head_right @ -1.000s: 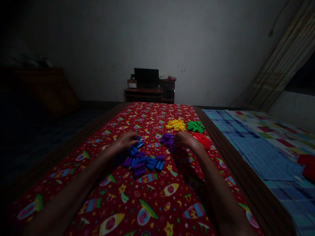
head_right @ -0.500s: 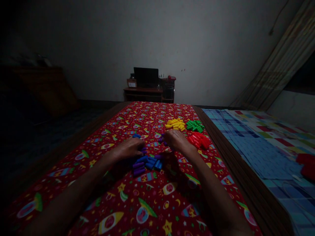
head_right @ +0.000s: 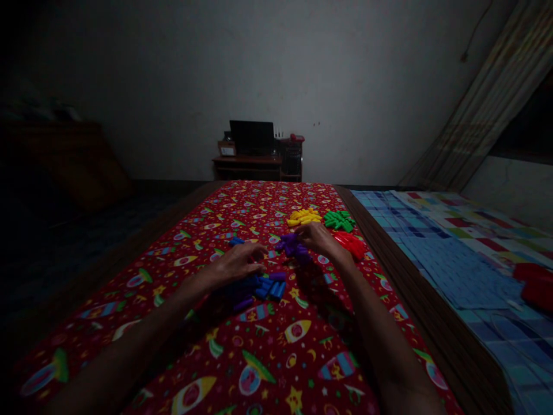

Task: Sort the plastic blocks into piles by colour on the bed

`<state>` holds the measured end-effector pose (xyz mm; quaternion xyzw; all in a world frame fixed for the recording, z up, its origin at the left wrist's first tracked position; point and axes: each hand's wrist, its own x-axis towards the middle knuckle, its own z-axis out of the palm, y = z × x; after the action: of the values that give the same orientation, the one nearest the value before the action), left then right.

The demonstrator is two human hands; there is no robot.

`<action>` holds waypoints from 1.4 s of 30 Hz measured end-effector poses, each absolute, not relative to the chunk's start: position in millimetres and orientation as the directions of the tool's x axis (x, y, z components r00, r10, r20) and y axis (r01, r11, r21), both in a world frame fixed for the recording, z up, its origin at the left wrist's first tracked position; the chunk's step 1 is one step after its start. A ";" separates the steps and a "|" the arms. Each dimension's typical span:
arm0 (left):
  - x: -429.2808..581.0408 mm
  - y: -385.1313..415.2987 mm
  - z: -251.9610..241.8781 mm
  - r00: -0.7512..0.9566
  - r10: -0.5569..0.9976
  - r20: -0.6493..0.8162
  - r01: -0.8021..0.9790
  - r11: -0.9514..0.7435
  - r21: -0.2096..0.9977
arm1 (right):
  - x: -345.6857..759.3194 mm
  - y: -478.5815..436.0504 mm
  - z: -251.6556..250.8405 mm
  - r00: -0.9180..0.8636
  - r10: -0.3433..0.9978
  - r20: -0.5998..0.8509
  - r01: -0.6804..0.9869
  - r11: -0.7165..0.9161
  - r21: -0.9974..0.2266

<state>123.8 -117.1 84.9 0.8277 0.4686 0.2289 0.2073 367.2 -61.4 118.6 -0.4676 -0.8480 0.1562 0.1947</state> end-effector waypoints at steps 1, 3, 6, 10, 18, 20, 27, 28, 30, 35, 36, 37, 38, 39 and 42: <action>125.9 -119.3 83.0 0.494 0.851 0.178 0.680 -0.506 0.531 | 373.9 -58.8 119.3 -0.486 0.865 0.126 0.760 0.490 -0.426; 132.4 -124.7 77.3 0.552 0.817 0.166 0.678 -0.556 0.481 | 381.5 -55.1 115.8 -0.471 0.882 0.028 0.811 0.445 -0.380; 142.6 -131.6 64.9 0.607 0.783 0.137 0.673 -0.598 0.435 | 381.7 -51.4 103.3 -0.408 0.912 0.032 0.868 0.399 -0.295; 144.6 -130.3 54.2 0.555 0.818 0.152 0.713 -0.562 0.419 | 375.0 -50.9 96.6 -0.335 0.917 0.215 0.894 0.382 -0.234; 128.2 -108.1 66.8 0.355 0.912 0.207 0.720 -0.408 0.562 | 334.7 -81.3 107.7 -0.703 0.710 0.051 0.607 0.635 -0.477; 127.6 -106.0 71.2 0.306 0.932 0.195 0.710 -0.360 0.606 | 325.8 -85.9 103.2 -0.735 0.674 0.069 0.567 0.668 -0.481; 113.1 -116.3 99.2 0.401 0.903 0.154 0.786 -0.425 0.449 | 354.9 -67.3 106.6 -0.641 0.765 0.059 0.705 0.618 -0.349; 109.5 -121.5 103.1 0.426 0.895 0.133 0.802 -0.442 0.403 | 361.5 -64.0 109.1 -0.619 0.784 0.051 0.731 0.598 -0.328; 103.9 -136.5 108.0 0.492 0.867 0.076 0.810 -0.488 0.323 | 370.4 -59.9 113.0 -0.585 0.810 0.037 0.768 0.568 -0.297; 109.0 -189.4 97.4 0.570 0.821 -0.005 0.817 -0.566 0.111 | 367.4 -62.4 110.3 -0.548 0.836 -0.019 0.821 0.533 -0.205; 111.9 -198.4 92.3 0.558 0.830 0.008 0.828 -0.557 0.067 | 365.7 -63.4 108.5 -0.536 0.844 0.000 0.831 0.527 -0.177; 114.3 -205.8 86.9 0.542 0.840 0.036 0.839 -0.543 0.033 | 364.6 -64.3 107.0 -0.526 0.850 0.035 0.838 0.525 -0.151; 116.0 -211.4 81.5 0.528 0.847 0.066 0.848 -0.530 0.011 | 364.0 -65.1 106.0 -0.516 0.853 0.075 0.843 0.521 -0.130; 116.7 -215.2 76.5 0.519 0.849 0.098 0.853 -0.521 0.002 | 363.9 -65.9 105.8 -0.503 0.856 0.118 0.849 0.515 -0.116; 113.2 -216.2 66.1 0.522 0.829 0.200 0.841 -0.539 0.043 | 361.2 -70.6 110.5 -0.467 0.853 0.234 0.851 0.505 -0.142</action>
<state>113.2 -216.2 66.1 0.8717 0.4790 0.0987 -0.0296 361.2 -70.6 110.5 -0.4974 -0.8564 0.0028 0.1382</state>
